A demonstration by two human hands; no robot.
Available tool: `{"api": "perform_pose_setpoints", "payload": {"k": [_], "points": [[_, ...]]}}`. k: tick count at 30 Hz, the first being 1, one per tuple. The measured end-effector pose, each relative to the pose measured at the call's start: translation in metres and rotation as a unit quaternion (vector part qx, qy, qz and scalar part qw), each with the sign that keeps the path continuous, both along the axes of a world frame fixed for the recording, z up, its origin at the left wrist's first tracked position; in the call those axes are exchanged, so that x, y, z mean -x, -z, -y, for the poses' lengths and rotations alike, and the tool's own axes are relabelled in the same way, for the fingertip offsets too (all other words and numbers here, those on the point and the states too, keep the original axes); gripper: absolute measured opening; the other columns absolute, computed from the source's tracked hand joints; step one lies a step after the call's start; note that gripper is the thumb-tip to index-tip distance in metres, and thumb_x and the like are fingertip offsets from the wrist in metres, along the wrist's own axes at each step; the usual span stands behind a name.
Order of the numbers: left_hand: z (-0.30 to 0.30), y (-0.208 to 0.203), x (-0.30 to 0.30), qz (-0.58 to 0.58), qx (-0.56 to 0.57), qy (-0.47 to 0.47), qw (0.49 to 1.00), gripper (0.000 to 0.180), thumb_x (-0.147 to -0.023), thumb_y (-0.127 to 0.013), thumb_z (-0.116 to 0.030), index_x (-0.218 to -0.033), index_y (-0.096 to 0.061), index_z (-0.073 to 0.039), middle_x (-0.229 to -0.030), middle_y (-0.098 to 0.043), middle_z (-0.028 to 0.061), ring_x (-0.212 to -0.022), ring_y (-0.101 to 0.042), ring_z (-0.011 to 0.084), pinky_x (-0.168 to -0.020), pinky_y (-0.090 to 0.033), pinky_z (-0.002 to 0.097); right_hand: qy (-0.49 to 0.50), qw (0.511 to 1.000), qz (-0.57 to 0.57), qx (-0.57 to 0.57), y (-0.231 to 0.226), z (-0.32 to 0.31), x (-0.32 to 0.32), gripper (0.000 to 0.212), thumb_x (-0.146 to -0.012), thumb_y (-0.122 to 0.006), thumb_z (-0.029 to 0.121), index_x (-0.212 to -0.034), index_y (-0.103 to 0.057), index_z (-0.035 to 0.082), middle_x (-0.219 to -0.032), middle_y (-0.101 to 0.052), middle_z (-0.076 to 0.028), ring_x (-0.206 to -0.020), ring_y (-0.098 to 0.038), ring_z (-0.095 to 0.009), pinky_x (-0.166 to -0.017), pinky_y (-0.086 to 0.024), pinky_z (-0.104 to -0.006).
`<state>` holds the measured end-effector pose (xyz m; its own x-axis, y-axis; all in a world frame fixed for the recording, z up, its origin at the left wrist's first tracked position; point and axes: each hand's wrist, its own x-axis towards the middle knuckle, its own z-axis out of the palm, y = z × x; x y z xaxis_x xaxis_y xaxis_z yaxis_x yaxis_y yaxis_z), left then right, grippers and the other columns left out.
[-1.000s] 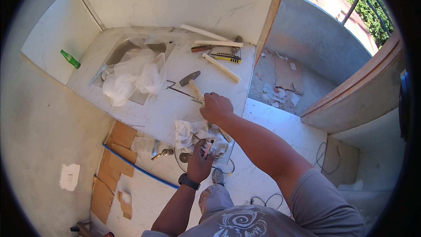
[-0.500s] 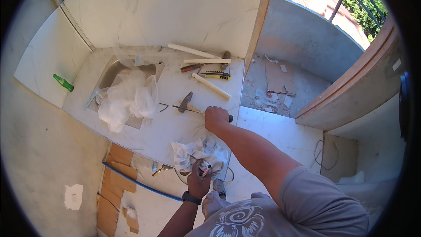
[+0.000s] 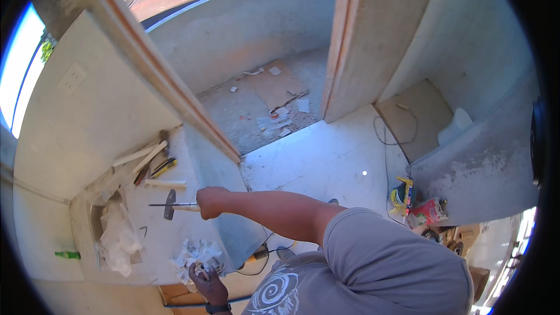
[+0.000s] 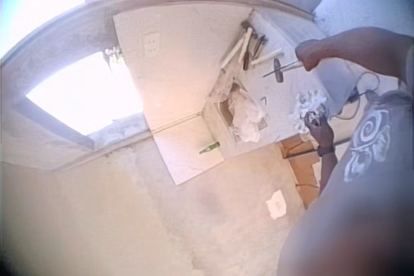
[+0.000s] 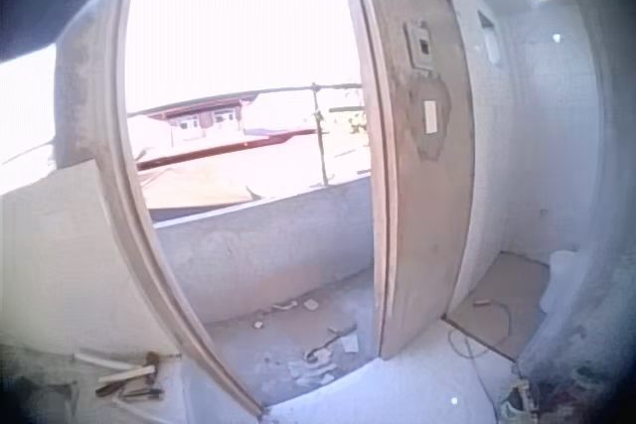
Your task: The person gathers tools from a toolbox, including a hammer and screwdriver, then moves into a bathroom. They connect a flexible hose to a wall fitting and attach a handheld bidet sprayer, tightening the connections by hand.
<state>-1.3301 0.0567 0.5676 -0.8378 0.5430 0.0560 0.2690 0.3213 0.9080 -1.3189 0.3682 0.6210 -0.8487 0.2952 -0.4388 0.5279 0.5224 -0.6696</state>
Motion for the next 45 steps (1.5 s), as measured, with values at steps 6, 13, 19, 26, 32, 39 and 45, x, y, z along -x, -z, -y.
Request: {"api": "perform_pose_setpoints", "payload": {"k": [6,13,19,26,32,39,45], "points": [[-0.116,-0.024,-0.064,0.078,0.197,0.098,0.972,0.062,-0.095,-0.069,-0.017,-0.146,-0.037,-0.003,-0.137,-0.051,0.0215,-0.121,-0.053,0.0307,-0.102,-0.044,0.0429,0.092,0.995,-0.025,0.04,0.077,-0.098,-0.286,0.032,-0.074,-0.066,0.018,-0.1,-0.072,0.0,-0.1,-0.071,-0.021,-0.097,-0.069,-0.039,-0.083,-0.055,-0.0473],[-0.334,-0.001,-0.181,-0.067,0.112,0.304,0.944,0.038,-0.092,-0.065,-0.006,-0.127,-0.052,0.003,-0.08,-0.053,0.0033,-0.068,-0.043,0.0109,-0.06,-0.038,0.0286,0.396,0.881,0.234,0.113,0.19,-0.135,-0.613,0.043,-0.071,-0.072,0.03,-0.098,-0.075,-0.003,-0.098,-0.074,-0.023,-0.092,-0.073,-0.034,-0.082,-0.058,-0.0432],[-0.502,0.016,-0.259,-0.079,0.152,0.422,0.89,0.03,-0.093,-0.066,-0.008,-0.12,-0.057,0.002,-0.079,-0.055,0.0047,-0.067,-0.044,0.0103,-0.058,-0.038,0.0296,0.587,0.741,0.285,0.161,0.248,-0.125,-0.797,0.041,-0.072,-0.073,0.033,-0.094,-0.075,-0.001,-0.091,-0.074,-0.021,-0.086,-0.074,-0.032,-0.077,-0.059,-0.0402],[-0.721,0.058,-0.37,-0.032,0.17,0.573,0.801,0.017,-0.098,-0.061,-0.016,-0.089,-0.063,-0.001,-0.066,-0.058,0.0066,-0.062,-0.055,0.0172,-0.056,-0.043,0.0362,0.764,0.518,0.235,0.305,0.288,-0.112,-0.847,0.036,-0.068,-0.081,0.034,-0.086,-0.077,0.003,-0.084,-0.076,-0.011,-0.077,-0.072,-0.021,-0.07,-0.058,-0.0367],[-0.915,0.033,-0.519,-0.047,0.21,0.717,0.663,0.029,-0.101,-0.06,-0.026,-0.086,-0.061,-0.001,-0.066,-0.06,0.0079,-0.062,-0.057,0.0171,-0.059,-0.045,0.0347,0.795,0.374,0.232,0.417,0.274,-0.139,-0.829,0.032,-0.072,-0.083,0.024,-0.094,-0.077,0.002,-0.082,-0.075,-0.01,-0.073,-0.073,-0.019,-0.067,-0.059,-0.0359],[-1.071,0.008,-0.731,0.012,0.206,0.827,0.523,0.027,-0.098,-0.056,-0.016,-0.119,-0.062,0.001,-0.077,-0.064,0.0055,-0.064,-0.058,0.0109,-0.06,-0.048,0.0284,0.891,0.222,0.069,0.391,0.263,-0.227,-0.865,0.03,-0.074,-0.082,0.015,-0.092,-0.074,-0.008,-0.079,-0.074,-0.012,-0.065,-0.072,-0.021,-0.059,-0.059,-0.037],[-1.135,0.025,-0.903,0.018,0.277,0.824,0.495,0.03,-0.095,-0.056,-0.012,-0.122,-0.06,0.001,-0.081,-0.065,0.0061,-0.065,-0.058,0.0113,-0.062,-0.049,0.0284,0.892,0.262,0.034,0.368,0.291,-0.327,-1.002,0.03,-0.075,-0.078,0.024,-0.084,-0.074,-0.004,-0.075,-0.073,-0.011,-0.064,-0.072,-0.021,-0.062,-0.059,-0.0383]]}}
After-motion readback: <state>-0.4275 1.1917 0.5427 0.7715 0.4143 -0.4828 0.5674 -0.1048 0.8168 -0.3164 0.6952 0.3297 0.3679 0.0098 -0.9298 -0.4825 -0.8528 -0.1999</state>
